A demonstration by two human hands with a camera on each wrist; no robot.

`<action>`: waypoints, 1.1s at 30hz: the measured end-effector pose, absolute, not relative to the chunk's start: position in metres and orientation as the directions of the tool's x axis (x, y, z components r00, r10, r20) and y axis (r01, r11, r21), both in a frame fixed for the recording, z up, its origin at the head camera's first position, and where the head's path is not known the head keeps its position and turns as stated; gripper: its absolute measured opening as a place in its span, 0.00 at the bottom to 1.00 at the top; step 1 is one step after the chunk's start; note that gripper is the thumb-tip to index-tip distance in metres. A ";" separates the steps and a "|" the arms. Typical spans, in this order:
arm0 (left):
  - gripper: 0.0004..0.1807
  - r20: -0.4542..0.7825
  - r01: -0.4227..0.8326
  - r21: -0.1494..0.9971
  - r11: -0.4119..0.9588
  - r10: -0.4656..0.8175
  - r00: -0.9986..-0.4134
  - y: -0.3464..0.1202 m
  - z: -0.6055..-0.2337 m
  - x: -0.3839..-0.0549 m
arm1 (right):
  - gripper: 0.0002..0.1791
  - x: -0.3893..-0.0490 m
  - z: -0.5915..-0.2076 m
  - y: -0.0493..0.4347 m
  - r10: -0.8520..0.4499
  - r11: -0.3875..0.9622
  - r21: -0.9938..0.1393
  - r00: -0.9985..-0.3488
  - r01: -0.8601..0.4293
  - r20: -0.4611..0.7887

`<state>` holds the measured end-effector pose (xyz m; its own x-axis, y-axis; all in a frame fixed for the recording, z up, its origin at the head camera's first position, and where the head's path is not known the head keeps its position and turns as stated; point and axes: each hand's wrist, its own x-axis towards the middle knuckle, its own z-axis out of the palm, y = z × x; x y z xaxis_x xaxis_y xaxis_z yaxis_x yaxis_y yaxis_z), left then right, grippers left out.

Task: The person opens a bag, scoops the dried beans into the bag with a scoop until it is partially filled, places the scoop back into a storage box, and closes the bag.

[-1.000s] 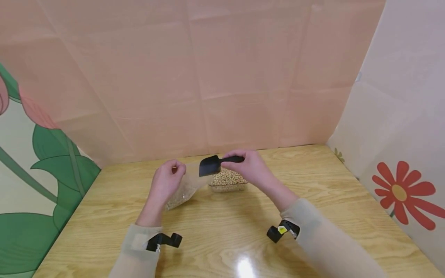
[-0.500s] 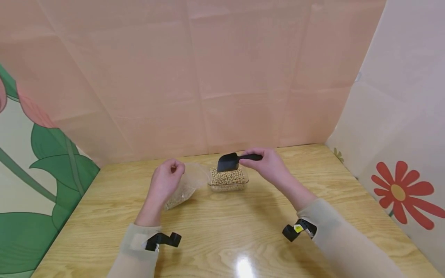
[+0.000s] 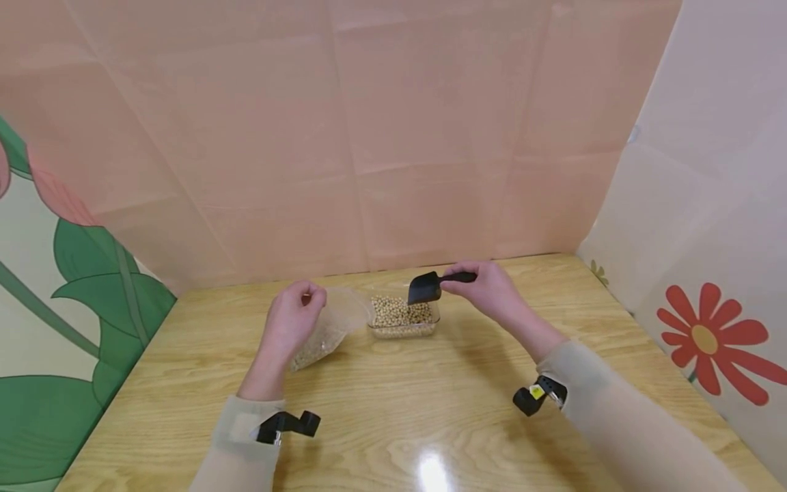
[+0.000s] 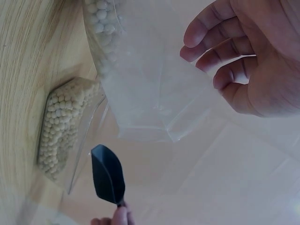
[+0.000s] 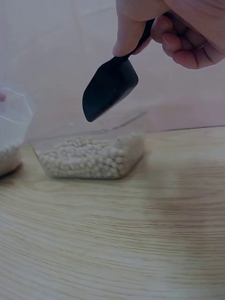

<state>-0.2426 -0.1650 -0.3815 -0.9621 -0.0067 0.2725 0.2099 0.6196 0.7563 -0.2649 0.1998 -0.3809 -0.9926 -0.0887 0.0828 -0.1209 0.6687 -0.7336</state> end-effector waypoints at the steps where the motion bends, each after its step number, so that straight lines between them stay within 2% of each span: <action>1: 0.10 0.271 0.209 0.758 0.618 -0.007 -0.963 -0.165 -0.381 -0.243 | 0.24 -0.266 -0.381 0.201 -0.091 0.674 -0.728 -0.993 -0.121 0.081; 12: 0.11 0.267 0.207 0.760 0.616 -0.006 -0.964 -0.166 -0.381 -0.243 | 0.21 -0.277 -0.385 0.203 -0.123 0.726 -0.673 -0.990 -0.140 0.073; 23: 0.11 0.266 0.207 0.761 0.614 -0.005 -0.964 -0.166 -0.382 -0.243 | 0.14 -0.288 -0.391 0.194 -0.155 0.743 -0.650 -0.986 -0.162 0.069; 33: 0.10 0.260 0.207 0.770 0.603 0.000 -0.966 -0.165 -0.383 -0.244 | 0.13 -0.294 -0.393 0.184 -0.172 0.748 -0.645 -0.984 -0.155 0.037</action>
